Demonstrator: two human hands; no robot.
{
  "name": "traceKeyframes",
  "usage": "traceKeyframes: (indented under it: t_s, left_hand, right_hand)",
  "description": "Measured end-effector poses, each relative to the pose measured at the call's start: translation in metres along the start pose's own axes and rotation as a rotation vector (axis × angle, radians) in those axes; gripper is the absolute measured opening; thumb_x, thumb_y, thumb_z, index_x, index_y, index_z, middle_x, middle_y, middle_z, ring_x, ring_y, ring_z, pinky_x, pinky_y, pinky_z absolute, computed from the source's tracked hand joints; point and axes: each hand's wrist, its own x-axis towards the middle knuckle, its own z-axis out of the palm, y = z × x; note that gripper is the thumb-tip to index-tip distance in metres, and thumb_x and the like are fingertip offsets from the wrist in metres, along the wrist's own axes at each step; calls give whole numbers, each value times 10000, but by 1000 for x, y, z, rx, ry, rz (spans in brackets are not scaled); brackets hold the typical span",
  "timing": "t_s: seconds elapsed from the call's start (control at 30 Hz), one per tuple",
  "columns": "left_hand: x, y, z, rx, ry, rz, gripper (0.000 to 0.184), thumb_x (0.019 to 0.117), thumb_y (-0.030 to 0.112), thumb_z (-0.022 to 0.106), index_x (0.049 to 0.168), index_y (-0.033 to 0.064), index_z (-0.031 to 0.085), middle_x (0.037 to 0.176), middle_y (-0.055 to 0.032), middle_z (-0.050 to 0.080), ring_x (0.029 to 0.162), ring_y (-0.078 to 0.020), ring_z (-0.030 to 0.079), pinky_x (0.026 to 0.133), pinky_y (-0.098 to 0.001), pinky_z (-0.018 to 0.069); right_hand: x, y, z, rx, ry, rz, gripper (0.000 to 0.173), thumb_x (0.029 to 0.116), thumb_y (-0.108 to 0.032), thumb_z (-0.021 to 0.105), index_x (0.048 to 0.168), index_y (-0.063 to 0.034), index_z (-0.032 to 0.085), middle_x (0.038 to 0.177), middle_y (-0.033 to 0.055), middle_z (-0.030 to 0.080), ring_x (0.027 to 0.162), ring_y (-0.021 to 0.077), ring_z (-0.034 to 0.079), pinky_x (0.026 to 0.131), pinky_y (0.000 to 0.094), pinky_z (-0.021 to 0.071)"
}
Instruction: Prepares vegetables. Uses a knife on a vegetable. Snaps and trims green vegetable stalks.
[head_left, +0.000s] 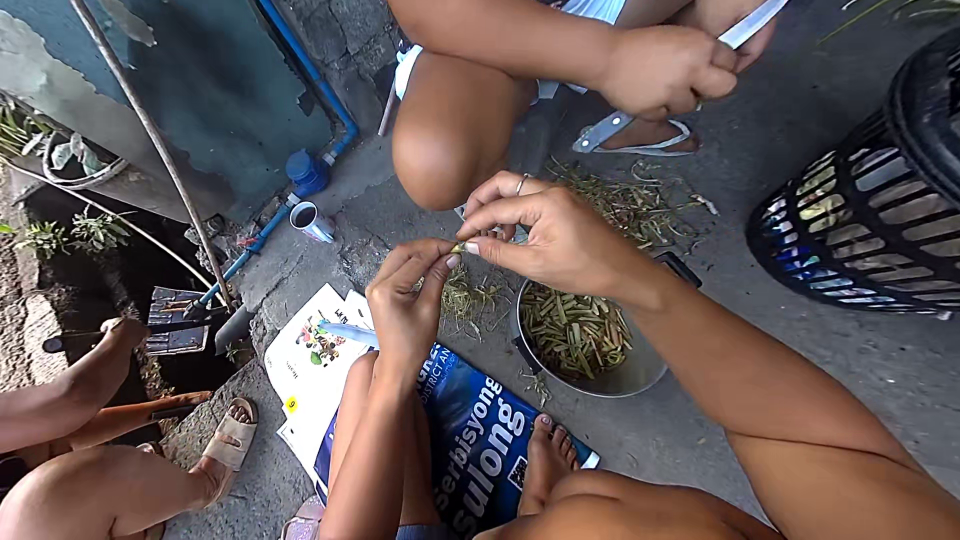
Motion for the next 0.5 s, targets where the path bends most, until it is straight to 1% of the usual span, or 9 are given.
traceKeyframes:
  t_s: [0.13, 0.2, 0.27, 0.33, 0.4, 0.47, 0.5]
  left_hand:
    - [0, 1, 0, 40, -12, 22, 95, 948, 59, 710, 1008, 25, 774, 1039, -40, 728, 994, -66, 678, 880, -221, 560]
    - [0, 1, 1, 41, -1, 34, 92, 942, 54, 714, 1001, 19, 776, 1034, -45, 730, 992, -71, 680, 879, -221, 560]
    - [0, 1, 1, 20, 20, 38, 85, 940, 44, 712, 992, 14, 773, 1028, -46, 730, 988, -68, 683, 877, -218, 564]
    - [0, 0, 1, -20, 38, 31, 84, 941, 34, 708, 994, 11, 769, 1035, -43, 729, 989, -67, 684, 877, -220, 568]
    - [-1, -1, 0, -87, 55, 1, 81, 946, 29, 700, 997, 9, 760, 1040, -33, 725, 977, -67, 685, 865, -229, 580]
    - [-1, -2, -4, -145, 79, -50, 92, 958, 42, 687, 1017, 21, 755, 1048, -11, 721, 964, -59, 684, 854, -232, 583]
    - [-1, -2, -6, -163, 91, -80, 99, 961, 48, 686, 1029, 27, 755, 1048, -2, 721, 956, -56, 684, 850, -230, 585]
  right_hand:
    - [0, 0, 2, -10, 14, -9, 124, 923, -182, 672, 931, -132, 785, 1076, 12, 648, 876, 4, 601, 744, 144, 501]
    - [0, 0, 4, -9, 28, -18, 110, 905, -146, 671, 899, -116, 776, 1061, 28, 644, 861, 37, 596, 727, 168, 500]
    - [1, 2, 5, 45, 20, -4, 114, 905, -127, 653, 894, -109, 764, 1061, 23, 644, 843, 25, 579, 706, 156, 482]
    - [2, 5, 7, 174, 4, 53, 109, 915, -125, 650, 895, -99, 754, 1065, 14, 664, 843, -5, 595, 690, 132, 485]
    - [4, 10, 11, 293, 1, 149, 91, 913, -102, 658, 871, -84, 737, 1074, 30, 677, 880, 14, 634, 693, 146, 520]
    - [4, 18, 16, 379, 26, 243, 87, 908, -79, 666, 851, -73, 732, 1053, 38, 686, 952, 43, 645, 758, 175, 538]
    - [4, 23, 19, 420, 42, 277, 89, 907, -75, 666, 847, -73, 732, 1025, 31, 687, 956, 49, 639, 789, 191, 534]
